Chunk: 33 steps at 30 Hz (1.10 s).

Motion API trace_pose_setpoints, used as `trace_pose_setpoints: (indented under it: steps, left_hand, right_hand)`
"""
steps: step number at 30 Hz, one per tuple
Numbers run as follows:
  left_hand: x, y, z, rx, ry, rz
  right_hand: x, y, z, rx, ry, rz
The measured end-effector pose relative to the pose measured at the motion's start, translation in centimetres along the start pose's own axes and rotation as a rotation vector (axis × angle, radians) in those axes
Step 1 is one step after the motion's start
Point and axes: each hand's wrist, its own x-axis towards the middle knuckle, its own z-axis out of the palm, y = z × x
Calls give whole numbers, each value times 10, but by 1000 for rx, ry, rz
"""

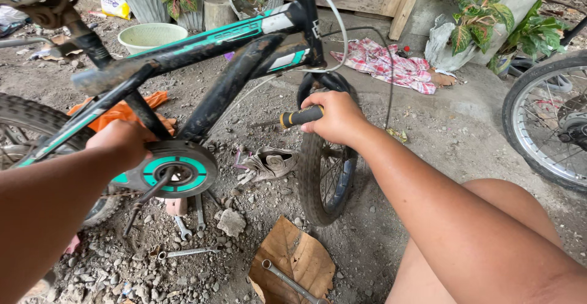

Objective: The person uses a screwdriver to loosen a bolt on the bicycle chain guard, then removes the guard. They then use a wrench to adjust the rear wheel axle nut while holding the wheel.

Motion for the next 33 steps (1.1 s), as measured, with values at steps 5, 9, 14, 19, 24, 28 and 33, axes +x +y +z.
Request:
trace_pose_setpoints:
  steps: [5,9,14,19,24,28,33]
  left_hand:
    - [-1,-9,4,76,25,-6]
    - [-3,-2,4,118,6,0]
    - [-9,20,-1,160,0,-6]
    - [-20,37,-15,81,-40,-106]
    - [-17,38,-2,109,-5,-120]
    - [-6,26,12,137,47,-24]
    - [-7,32,12,135,9,-60]
  right_hand:
    - [-1,26,-2,3,-7,10]
    - [-3,37,-1,-30,-41,-15]
    - [-4,47,-9,-1,-98,41]
    - [-1,55,-35,22,-55,18]
    - [-4,63,-41,11,-91,113]
    - [-7,65,-27,44,-44,-20]
    - [-8,68,-23,78,-8,-47]
